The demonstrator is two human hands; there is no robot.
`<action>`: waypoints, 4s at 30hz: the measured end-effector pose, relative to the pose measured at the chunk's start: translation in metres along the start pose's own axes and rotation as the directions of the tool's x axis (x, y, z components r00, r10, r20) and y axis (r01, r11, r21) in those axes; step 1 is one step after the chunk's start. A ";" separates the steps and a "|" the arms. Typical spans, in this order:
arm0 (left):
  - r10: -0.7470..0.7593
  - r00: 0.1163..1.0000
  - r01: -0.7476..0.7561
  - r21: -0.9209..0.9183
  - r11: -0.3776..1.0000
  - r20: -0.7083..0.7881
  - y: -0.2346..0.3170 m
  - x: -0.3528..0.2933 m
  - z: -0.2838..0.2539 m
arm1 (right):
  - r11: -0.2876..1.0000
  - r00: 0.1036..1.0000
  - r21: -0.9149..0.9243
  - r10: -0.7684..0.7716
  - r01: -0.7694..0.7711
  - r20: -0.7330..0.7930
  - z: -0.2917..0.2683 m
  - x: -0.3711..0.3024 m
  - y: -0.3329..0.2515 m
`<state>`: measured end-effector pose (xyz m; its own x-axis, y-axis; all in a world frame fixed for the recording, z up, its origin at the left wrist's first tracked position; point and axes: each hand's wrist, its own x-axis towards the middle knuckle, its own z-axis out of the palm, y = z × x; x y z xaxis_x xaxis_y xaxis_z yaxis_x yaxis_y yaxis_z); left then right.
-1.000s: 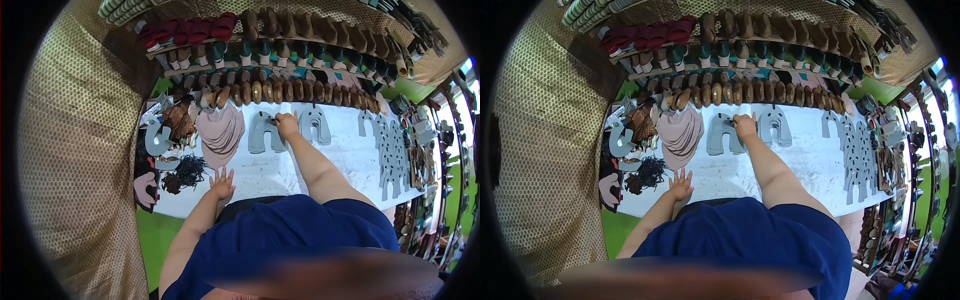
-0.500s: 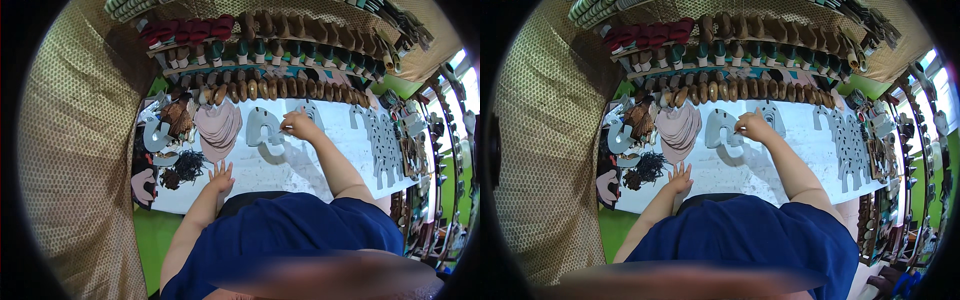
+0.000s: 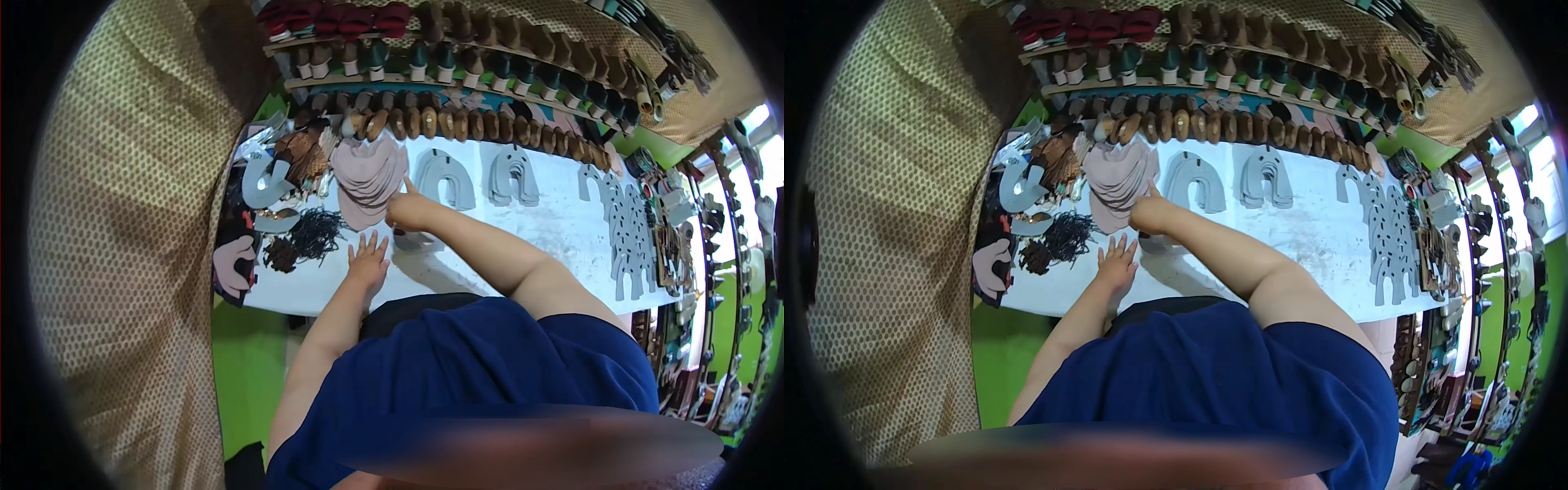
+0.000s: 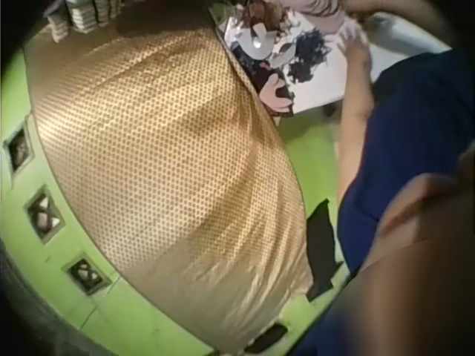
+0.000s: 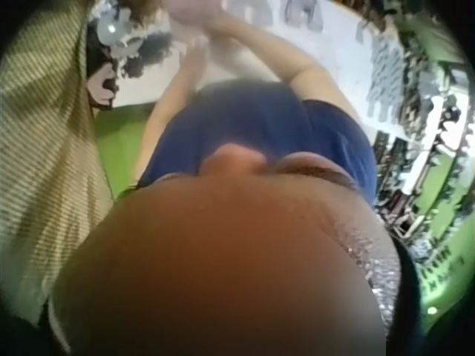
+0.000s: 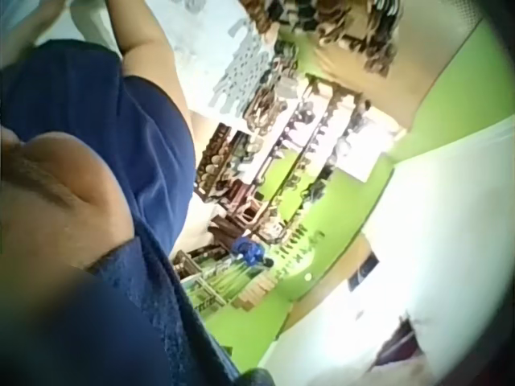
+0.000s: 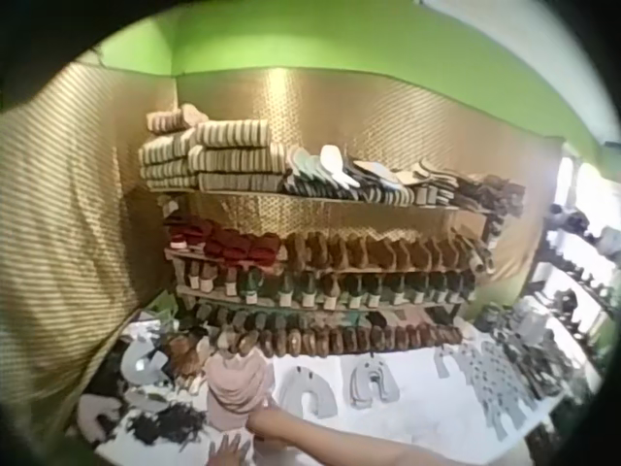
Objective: Inspecting and cleaning shoe upper components at a manufacturing workbench.
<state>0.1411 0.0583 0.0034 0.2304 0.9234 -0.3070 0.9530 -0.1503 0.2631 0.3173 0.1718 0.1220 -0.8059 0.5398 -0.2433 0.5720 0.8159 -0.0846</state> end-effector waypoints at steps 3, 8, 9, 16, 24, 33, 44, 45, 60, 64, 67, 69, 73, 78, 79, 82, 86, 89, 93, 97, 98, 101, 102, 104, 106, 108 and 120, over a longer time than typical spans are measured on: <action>-0.017 0.999 0.014 -0.055 0.998 -0.044 -0.008 -0.021 0.012 | 0.999 0.924 0.011 -0.032 0.040 -0.381 0.021 0.017 -0.016; -0.056 0.998 0.057 -0.130 0.990 0.009 -0.015 -0.059 0.001 | 0.978 0.958 0.180 0.147 -0.103 -0.248 0.069 -0.013 -0.005; -0.071 0.997 0.072 -0.139 0.988 0.009 -0.017 -0.062 -0.001 | 0.972 0.972 0.169 0.186 -0.162 -0.143 0.075 -0.024 -0.004; -0.105 0.994 0.102 -0.138 0.985 -0.008 -0.011 -0.057 -0.001 | 0.929 0.900 0.115 0.368 -0.351 -0.232 0.147 -0.097 -0.015; -0.287 0.955 0.255 -0.282 0.925 -0.078 0.010 -0.005 -0.005 | 0.786 0.787 0.222 0.607 -0.577 -0.108 0.182 -0.156 -0.023; -0.160 0.936 -0.081 -0.637 0.767 -0.312 0.050 0.038 -0.042 | 0.688 0.694 0.271 0.714 -0.673 -0.088 0.209 -0.230 -0.047; 0.143 0.888 -0.456 -0.799 0.392 -0.437 0.116 0.000 -0.118 | 0.435 0.448 0.315 0.893 -0.844 -0.032 0.209 -0.220 -0.079; 0.020 0.954 -0.293 -0.914 0.281 -0.300 0.108 0.002 -0.110 | 0.435 0.443 0.312 0.895 -0.845 -0.048 0.210 -0.220 -0.080; -0.226 0.967 0.142 -0.489 0.861 -0.118 -0.065 0.010 -0.008 | 0.425 0.397 0.374 0.905 -0.824 -0.152 0.217 -0.218 -0.076; 0.174 0.887 -0.229 -0.079 0.970 -0.429 -0.056 -0.003 -0.001 | 0.428 0.400 0.375 0.904 -0.823 -0.154 0.214 -0.218 -0.076; 0.393 0.919 -0.393 -0.015 0.919 0.011 -0.052 -0.007 0.003 | 0.431 0.407 0.377 0.902 -0.820 -0.146 0.216 -0.217 -0.077; 0.398 0.912 -0.411 0.173 0.895 0.102 -0.048 -0.013 0.003 | 0.435 0.401 0.397 0.900 -0.808 -0.171 0.215 -0.218 -0.076; 0.347 0.921 -0.372 0.144 0.917 0.176 -0.058 -0.013 -0.003 | 0.449 0.426 0.373 0.893 -0.812 -0.147 0.215 -0.212 -0.076; 0.454 0.888 -0.459 0.152 0.875 0.070 -0.112 -0.037 -0.015 | 0.439 0.412 0.358 0.898 -0.824 -0.151 0.215 -0.213 -0.075; 0.378 0.924 -0.382 0.181 0.906 0.062 -0.122 -0.049 -0.021 | 0.432 0.413 0.360 0.901 -0.827 -0.132 0.214 -0.212 -0.075; 0.236 0.967 -0.202 0.274 0.940 -0.096 -0.186 -0.090 -0.019 | 0.427 0.411 0.352 0.903 -0.833 -0.123 0.212 -0.212 -0.075; -0.144 0.965 0.184 0.176 0.967 -0.218 -0.245 -0.128 -0.019 | 0.425 0.392 0.328 0.905 -0.843 -0.167 0.221 -0.215 -0.077; -0.391 0.907 0.401 0.039 0.915 -0.160 -0.273 -0.143 -0.008 | 0.390 0.360 0.320 0.921 -0.864 -0.150 0.215 -0.206 -0.075; -0.314 0.947 0.306 0.113 0.945 0.063 -0.267 -0.144 -0.027 | 0.015 0.023 0.377 1.000 -0.926 0.014 0.191 -0.145 -0.074; -0.242 0.956 0.235 0.064 0.970 0.168 -0.280 -0.142 -0.029 | 0.248 0.145 0.468 0.958 -0.848 -0.247 0.191 -0.047 -0.081; -0.236 0.955 0.230 0.056 0.972 0.178 -0.278 -0.140 -0.032 | 0.424 0.293 0.466 0.898 -0.776 -0.328 0.197 -0.023 -0.078; -0.233 0.950 0.229 0.044 0.972 0.206 -0.273 -0.138 -0.043 | 0.773 0.531 0.537 0.627 -0.337 -0.570 0.186 0.064 -0.095; -0.252 0.944 0.248 0.043 0.968 0.212 -0.277 -0.140 -0.039 | 0.793 0.674 0.407 0.603 -0.453 -0.426 0.146 0.092 -0.127; -0.244 0.944 0.241 0.042 0.970 0.220 -0.274 -0.138 -0.043 | 0.886 0.824 0.329 0.437 -0.327 -0.360 0.129 0.135 -0.146; -0.240 0.940 0.238 0.039 0.971 0.242 -0.275 -0.138 -0.044 | 0.932 0.884 0.306 0.301 -0.194 -0.357 0.104 0.167 -0.171; -0.234 0.936 0.239 0.014 0.971 0.263 -0.278 -0.136 -0.045 | 0.949 0.893 0.284 0.239 -0.133 -0.381 0.095 0.191 -0.184; -0.227 0.913 0.236 0.015 0.972 0.340 -0.282 -0.134 -0.047 | 0.980 0.924 0.161 0.165 -0.115 -0.346 0.098 0.230 -0.183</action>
<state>-0.1678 -0.0064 0.0137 0.0611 0.7567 -0.6509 0.9833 0.0664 0.1696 0.0419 0.1264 -0.0128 -0.7028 0.7050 0.0957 0.6780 0.7044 -0.2101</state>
